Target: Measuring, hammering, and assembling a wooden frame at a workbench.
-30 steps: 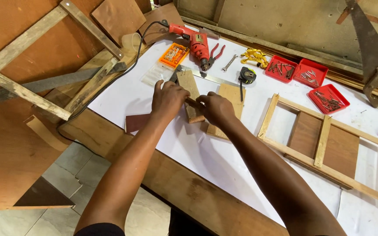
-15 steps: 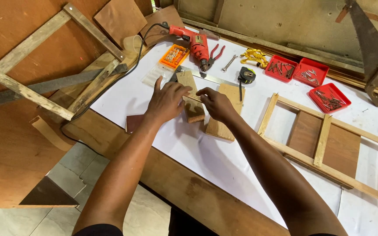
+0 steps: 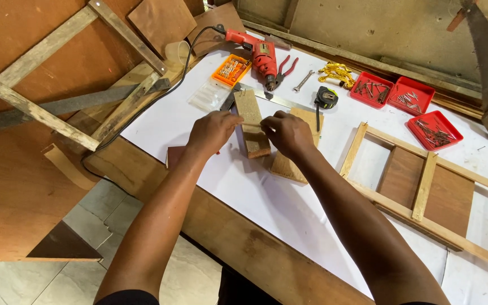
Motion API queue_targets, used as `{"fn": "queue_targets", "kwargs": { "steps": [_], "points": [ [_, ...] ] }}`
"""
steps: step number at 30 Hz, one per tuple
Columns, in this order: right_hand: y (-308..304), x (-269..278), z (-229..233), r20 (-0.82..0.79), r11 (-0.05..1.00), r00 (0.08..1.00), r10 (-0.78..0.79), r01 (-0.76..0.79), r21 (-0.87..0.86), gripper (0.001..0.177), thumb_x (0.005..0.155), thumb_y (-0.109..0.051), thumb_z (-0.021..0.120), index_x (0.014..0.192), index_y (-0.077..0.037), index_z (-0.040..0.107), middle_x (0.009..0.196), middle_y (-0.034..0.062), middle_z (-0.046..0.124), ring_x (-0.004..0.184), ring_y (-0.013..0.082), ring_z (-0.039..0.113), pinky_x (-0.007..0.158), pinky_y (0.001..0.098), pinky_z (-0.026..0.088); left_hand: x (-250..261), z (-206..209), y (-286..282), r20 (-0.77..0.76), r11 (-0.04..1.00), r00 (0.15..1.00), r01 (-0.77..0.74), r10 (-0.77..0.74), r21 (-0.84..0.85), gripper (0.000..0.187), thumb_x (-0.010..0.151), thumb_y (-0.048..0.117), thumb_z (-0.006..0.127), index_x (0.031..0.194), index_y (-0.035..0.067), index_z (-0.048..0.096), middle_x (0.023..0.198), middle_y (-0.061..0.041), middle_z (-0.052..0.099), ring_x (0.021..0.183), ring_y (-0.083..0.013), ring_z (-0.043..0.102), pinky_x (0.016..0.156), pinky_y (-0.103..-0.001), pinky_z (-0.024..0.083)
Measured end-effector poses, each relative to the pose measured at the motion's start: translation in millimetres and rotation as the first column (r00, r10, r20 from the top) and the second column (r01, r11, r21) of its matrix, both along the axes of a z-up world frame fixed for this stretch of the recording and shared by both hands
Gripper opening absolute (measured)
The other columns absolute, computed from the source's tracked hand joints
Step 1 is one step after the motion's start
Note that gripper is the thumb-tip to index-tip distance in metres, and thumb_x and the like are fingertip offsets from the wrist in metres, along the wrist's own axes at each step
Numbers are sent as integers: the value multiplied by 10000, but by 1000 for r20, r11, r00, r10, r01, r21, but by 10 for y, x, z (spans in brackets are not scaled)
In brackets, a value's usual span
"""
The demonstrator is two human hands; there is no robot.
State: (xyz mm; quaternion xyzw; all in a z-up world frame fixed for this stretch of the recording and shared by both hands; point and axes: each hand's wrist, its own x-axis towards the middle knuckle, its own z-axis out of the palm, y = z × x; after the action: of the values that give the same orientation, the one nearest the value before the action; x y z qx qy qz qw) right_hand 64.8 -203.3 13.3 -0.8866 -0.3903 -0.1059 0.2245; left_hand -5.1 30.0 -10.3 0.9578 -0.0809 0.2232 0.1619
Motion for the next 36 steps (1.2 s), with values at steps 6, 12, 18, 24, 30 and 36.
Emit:
{"fn": "queue_targets", "kwargs": {
  "steps": [6,12,18,24,30,36],
  "points": [
    [-49,-14,-80,10,996,997,72,-72,-59,275,977,-305,631,1199,-237,777,979,93,731,851,328,704,726,429,581,-24,18,37,-196,998,980,-39,31,-41,192,989,202,691,1166,211,765,1006,-39,750,892,-255,710,765,-416,591],
    [-53,65,-246,-142,1000,990,-20,20,0,285,1037,-350,587,1143,-142,750,967,106,752,841,328,706,727,470,559,-66,166,-2,149,999,989,-10,5,34,215,861,282,805,1031,154,773,972,-46,751,938,-308,693,761,-418,576],
    [-68,-44,78,-447,969,860,-247,230,-93,420,971,-529,663,1091,-130,718,830,98,728,762,283,719,696,459,551,-77,264,-22,-371,757,928,-223,-27,-614,288,840,211,820,1085,95,722,958,-36,754,865,-152,692,755,-299,551],
    [-119,71,-45,-162,1000,987,10,-10,0,307,880,-334,718,1162,-213,716,1057,92,705,863,279,708,712,418,578,173,-356,338,-329,413,939,-261,-101,-872,280,910,165,722,1124,-9,761,927,-72,764,801,-118,706,723,-249,556],
    [-48,178,-232,-114,992,992,48,-34,119,198,986,-271,665,1148,-193,749,1111,92,714,885,296,713,768,415,583,-122,131,209,-403,580,911,-283,-87,-764,300,898,133,763,1183,46,727,940,-37,750,801,-63,669,716,-202,526],
    [-117,106,-152,-193,990,981,0,28,141,204,1023,-254,658,1177,-148,738,1049,108,747,921,313,714,778,426,570,186,-212,375,-156,338,960,-71,-233,-939,390,931,201,790,1245,2,674,945,-49,726,814,-104,685,756,-265,565]
  ]
}}
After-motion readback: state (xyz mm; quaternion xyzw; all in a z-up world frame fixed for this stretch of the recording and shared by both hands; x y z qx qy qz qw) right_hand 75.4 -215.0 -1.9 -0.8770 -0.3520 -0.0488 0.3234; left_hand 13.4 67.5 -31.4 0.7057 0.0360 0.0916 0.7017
